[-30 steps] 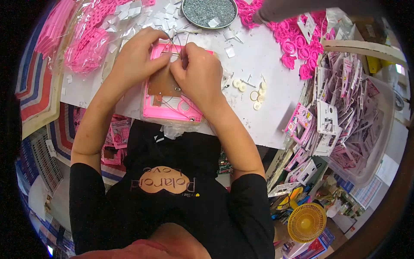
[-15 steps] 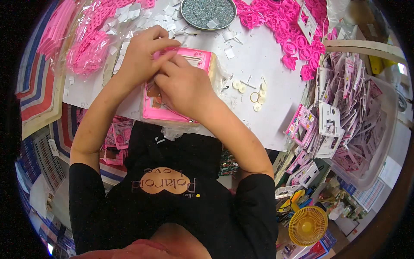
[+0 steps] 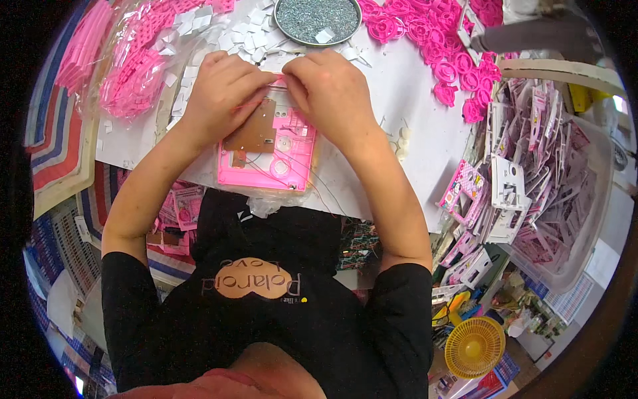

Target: Assembling internal electronic components and the outer shell of a toy cash register.

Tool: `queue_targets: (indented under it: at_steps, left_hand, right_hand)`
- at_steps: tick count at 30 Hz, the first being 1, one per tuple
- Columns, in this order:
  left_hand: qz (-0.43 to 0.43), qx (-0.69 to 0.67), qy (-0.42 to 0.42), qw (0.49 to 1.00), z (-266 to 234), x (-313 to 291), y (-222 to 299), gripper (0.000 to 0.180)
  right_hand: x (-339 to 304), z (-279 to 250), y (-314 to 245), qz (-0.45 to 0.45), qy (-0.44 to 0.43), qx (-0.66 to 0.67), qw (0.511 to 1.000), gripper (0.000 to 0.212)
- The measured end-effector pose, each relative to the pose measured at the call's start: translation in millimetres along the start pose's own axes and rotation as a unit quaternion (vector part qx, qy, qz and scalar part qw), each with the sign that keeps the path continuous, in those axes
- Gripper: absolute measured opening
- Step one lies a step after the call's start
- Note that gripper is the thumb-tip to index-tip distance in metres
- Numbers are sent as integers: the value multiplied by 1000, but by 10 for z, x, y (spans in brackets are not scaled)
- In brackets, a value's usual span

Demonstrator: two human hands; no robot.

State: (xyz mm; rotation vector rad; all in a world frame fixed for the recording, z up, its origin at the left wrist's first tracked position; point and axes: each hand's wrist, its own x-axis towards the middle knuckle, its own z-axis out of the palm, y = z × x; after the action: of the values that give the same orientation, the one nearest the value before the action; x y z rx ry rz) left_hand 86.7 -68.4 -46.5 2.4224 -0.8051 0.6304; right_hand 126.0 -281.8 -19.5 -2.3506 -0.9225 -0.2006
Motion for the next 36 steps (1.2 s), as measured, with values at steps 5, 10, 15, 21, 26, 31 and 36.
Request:
queue_targets:
  at_steps: [5, 10, 15, 21, 26, 31, 36]
  left_hand:
    - [3, -31, 12, 999, -38, -56, -22, 16]
    - [-91, -197, 5, 976, -29, -73, -99, 9]
    - [-101, -322, -162, 927, -153, 62, -236, 6]
    - [-64, -212, -224, 949, -213, 142, -190, 9]
    - [-7, -88, -184, 979, -113, 159, 17, 9]
    - [59, -13, -280, 958, -117, 331, 41, 9]
    - [100, 43, -383, 917, -69, 517, 175, 10]
  right_hand:
    - [27, 66, -68, 38, -21, -82, 996, 12]
    - [-88, -12, -298, 32, -90, -153, 984, 11]
    - [-283, 12, -503, 69, -120, -127, 982, 11]
    - [-395, -29, -566, 49, -100, -100, 989, 13]
    - [-580, 49, -561, 6, -75, -74, 994, 12]
    - [-621, 90, -573, 23, -41, -44, 998, 13]
    - [-674, 133, -514, 24, -12, -23, 999, 14]
